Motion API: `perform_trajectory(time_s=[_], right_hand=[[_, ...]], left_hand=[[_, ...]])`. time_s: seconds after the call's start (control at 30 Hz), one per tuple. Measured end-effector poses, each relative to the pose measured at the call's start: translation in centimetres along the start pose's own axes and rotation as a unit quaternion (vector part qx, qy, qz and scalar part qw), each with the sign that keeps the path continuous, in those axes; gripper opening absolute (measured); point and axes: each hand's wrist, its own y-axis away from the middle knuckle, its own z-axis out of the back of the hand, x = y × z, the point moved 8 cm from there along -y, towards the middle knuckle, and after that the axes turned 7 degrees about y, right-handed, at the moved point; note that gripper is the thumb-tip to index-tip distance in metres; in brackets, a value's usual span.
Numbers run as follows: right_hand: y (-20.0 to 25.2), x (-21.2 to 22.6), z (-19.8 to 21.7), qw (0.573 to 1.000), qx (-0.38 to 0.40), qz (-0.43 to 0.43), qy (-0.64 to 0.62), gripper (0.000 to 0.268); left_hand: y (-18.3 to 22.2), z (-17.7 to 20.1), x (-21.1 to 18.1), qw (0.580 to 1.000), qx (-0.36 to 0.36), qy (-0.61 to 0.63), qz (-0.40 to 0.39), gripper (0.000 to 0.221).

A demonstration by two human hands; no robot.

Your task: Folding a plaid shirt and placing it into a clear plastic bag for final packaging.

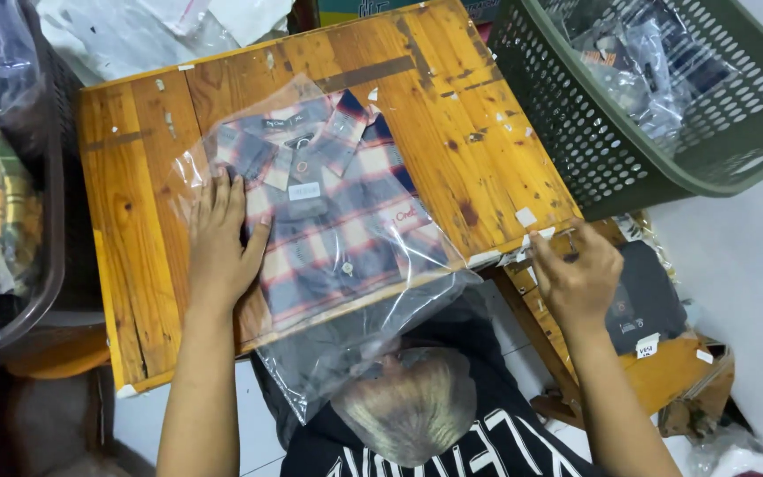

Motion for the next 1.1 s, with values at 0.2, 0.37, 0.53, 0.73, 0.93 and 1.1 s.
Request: perform_trajectory(time_s=[0.2, 0.37, 0.53, 0.73, 0.93, 1.1], right_hand=[[1.8, 2.4, -0.1, 0.926, 0.073, -0.11, -0.355, 0.03], [1.6, 6.7, -1.5, 0.643, 0.174, -0.357, -0.655, 0.051], [0.4, 7.6, -3.0, 0.645, 0.212, -0.387, -0.624, 0.043], [-1.3, 5.1, -4.9, 0.55, 0.223, -0.48, -0.646, 0.032], [-3.2, 3.6, -6.2, 0.5, 0.228, -0.466, -0.694, 0.044], [-7.5, 2.7, -4.9, 0.557, 0.307, -0.504, -0.584, 0.044]], left_hand=[[0.3, 2.3, -0.3, 0.993, -0.112, 0.02, -0.009, 0.066], [1.1, 3.6, 3.5, 0.972, -0.224, 0.051, 0.054, 0.06], [2.0, 2.9, 8.8, 0.931, -0.267, 0.175, 0.179, 0.06], [2.7, 4.4, 10.0, 0.916, -0.308, 0.2, 0.162, 0.091], [1.8, 3.3, 7.8, 0.936, -0.132, 0.187, 0.267, 0.079], [1.8, 2.7, 9.6, 0.926, -0.138, 0.162, 0.312, 0.029]])
